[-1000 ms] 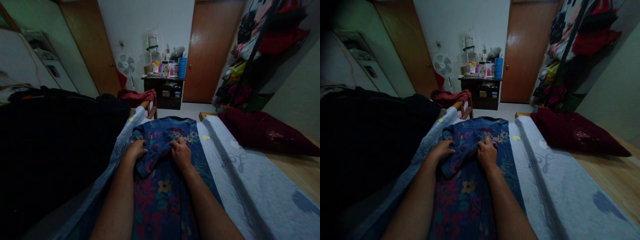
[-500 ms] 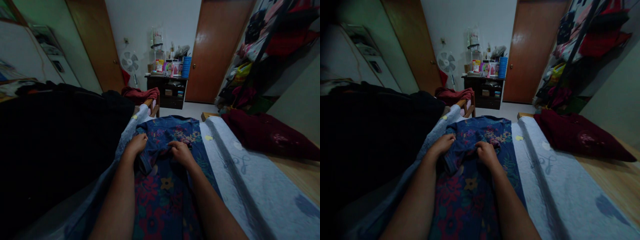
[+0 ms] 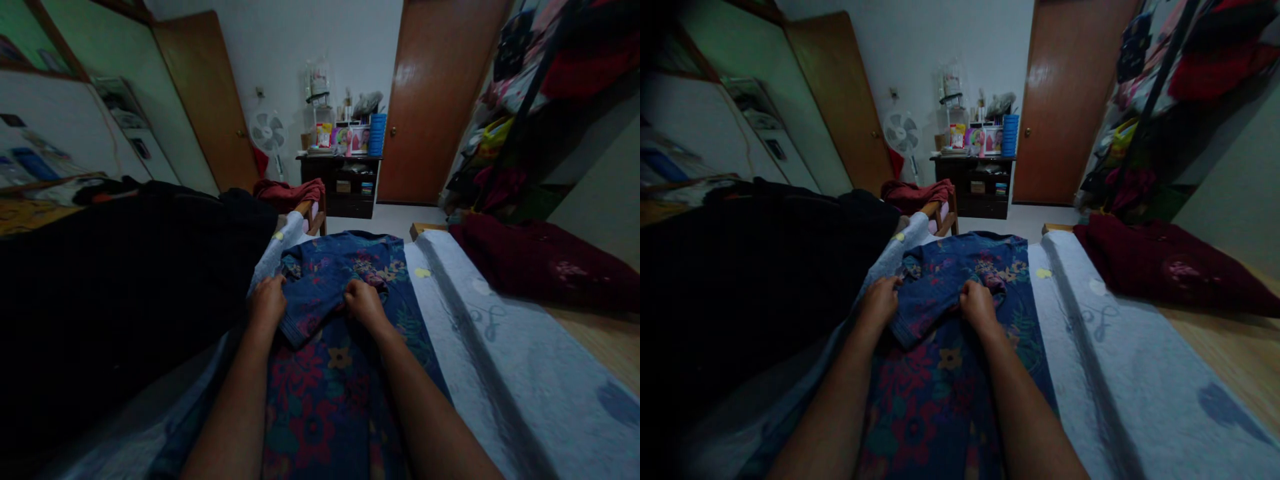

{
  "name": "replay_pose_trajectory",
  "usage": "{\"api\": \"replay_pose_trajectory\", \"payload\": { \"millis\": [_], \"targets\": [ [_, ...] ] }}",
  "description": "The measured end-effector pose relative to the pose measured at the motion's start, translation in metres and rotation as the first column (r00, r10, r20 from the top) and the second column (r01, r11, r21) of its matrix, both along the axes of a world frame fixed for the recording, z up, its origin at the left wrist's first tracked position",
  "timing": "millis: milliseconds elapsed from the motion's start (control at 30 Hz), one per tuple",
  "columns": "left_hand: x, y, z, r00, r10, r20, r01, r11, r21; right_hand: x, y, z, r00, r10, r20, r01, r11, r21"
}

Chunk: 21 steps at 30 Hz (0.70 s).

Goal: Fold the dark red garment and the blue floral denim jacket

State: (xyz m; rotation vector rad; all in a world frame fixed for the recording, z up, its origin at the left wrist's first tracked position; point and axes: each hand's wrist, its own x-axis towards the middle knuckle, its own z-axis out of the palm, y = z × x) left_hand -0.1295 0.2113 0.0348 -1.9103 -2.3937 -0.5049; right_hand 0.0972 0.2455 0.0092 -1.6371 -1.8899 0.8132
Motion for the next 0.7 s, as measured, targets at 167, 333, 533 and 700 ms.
{"api": "replay_pose_trajectory", "payload": {
  "millis": [167,333,533,700],
  "targets": [
    [0.014,-0.032,-0.002,0.994,-0.083,-0.065,0.085,0.996,0.025,-0.002,-0.006,0.006,0.938,0.030,0.347,-0.054,0.997,0.059],
    [0.015,-0.052,-0.003,0.983,-0.180,-0.024,0.178,0.983,-0.051,-0.003,-0.004,0.014,0.901,0.255,0.350,-0.298,0.952,0.073],
    [0.013,-0.048,-0.013,0.983,-0.185,0.003,0.185,0.983,-0.009,-0.006,-0.006,0.005,0.848,0.428,0.312,-0.473,0.877,0.083],
    [0.014,-0.037,-0.012,0.956,-0.124,0.264,0.094,0.988,0.124,-0.005,-0.007,-0.002,0.885,0.351,0.306,-0.396,0.913,0.096]
  ]
}}
